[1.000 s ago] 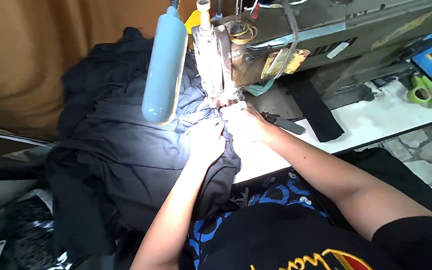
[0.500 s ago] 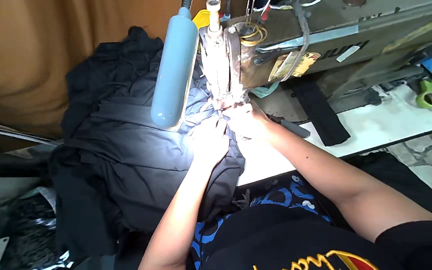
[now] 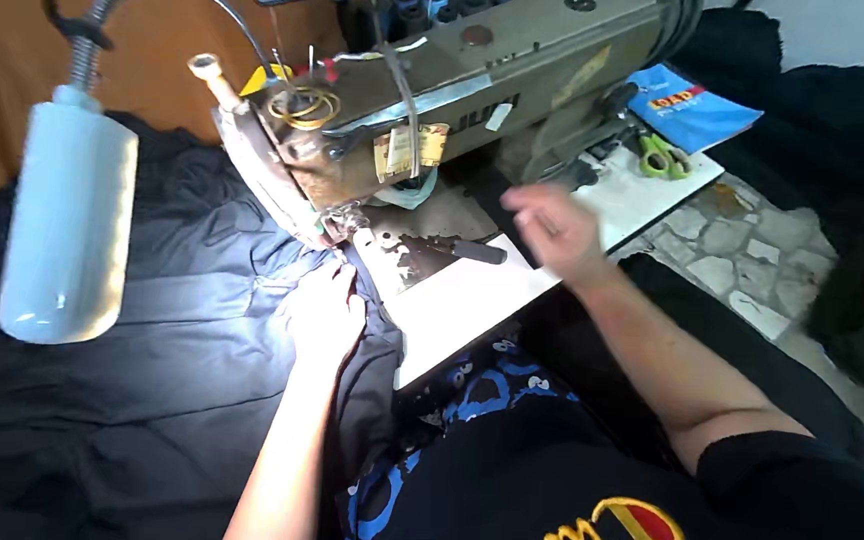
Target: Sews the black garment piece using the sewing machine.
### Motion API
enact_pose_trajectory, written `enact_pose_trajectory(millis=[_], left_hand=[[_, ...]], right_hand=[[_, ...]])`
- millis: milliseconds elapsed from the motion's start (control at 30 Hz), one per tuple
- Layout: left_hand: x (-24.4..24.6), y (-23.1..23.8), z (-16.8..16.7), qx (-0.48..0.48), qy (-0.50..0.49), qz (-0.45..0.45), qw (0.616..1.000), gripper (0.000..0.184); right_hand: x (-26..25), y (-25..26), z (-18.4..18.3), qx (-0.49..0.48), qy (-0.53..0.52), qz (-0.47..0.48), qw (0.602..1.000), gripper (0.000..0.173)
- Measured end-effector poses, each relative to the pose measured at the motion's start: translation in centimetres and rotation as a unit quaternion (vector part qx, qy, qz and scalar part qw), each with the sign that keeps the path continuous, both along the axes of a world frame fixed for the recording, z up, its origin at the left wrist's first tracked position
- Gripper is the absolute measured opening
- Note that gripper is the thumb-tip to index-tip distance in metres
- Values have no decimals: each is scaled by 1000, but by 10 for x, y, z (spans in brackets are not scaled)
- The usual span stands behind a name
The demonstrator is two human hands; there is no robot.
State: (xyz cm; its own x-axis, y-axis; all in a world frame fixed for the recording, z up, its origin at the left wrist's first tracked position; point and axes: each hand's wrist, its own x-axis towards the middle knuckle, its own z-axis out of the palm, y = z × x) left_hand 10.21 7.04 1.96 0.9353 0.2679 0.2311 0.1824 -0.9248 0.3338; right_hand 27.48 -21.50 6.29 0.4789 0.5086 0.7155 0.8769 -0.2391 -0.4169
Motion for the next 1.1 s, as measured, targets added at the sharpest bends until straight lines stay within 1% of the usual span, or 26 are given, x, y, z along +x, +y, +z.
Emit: enact_pose_trajectory(millis=[33,67,100,167,200,300,400,467,567,733,833,967,1067,1100], left_hand=[[0,-1,-1,2,-6,0,1000,40],[0,-2,0,1,-8,3,1000,38],[0,-3,1,2,-8,6,1000,37],[0,-5,4,5,-3,13,1000,36],[0,-5,5,6,-3,15,1000,36],[0,-5,6,8,-6,15,1000,36],[1,-5,7,6,4,15,1000,37],[1,-4,7,6,9,12,1000,38],[0,-3,5,11,5,6,1000,36],[2,1,0,16,-1,-14,1000,40],[1,3,0,12,13,-14,1000,42],[1,5,1,18,6,-16,1000,43],[1,4,2,20,23,-7,999,44],[0,3,3,19,25,-4,999,44]], right_hand=[[23,-18,1,-2,-6,-91,996,30],[44,-34,-2,-23,-2,-161,987,33],[60,-45,-10,-48,0,-204,978,36],[77,-53,-35,-96,1,-241,966,45],[79,-53,-45,-112,-1,-248,962,49],[79,-48,-53,-103,-44,-249,962,48],[80,-50,-52,-94,-6,-206,974,50],[81,-49,-52,-90,11,-197,976,52],[81,-48,-54,-78,13,-203,976,51],[83,-48,-52,-84,19,-206,975,50],[87,-49,-54,-83,14,-204,975,49],[91,-49,-56,-82,17,-207,975,49],[90,-49,-55,-89,19,-220,971,43],[87,-49,-54,-111,32,-231,966,40]])
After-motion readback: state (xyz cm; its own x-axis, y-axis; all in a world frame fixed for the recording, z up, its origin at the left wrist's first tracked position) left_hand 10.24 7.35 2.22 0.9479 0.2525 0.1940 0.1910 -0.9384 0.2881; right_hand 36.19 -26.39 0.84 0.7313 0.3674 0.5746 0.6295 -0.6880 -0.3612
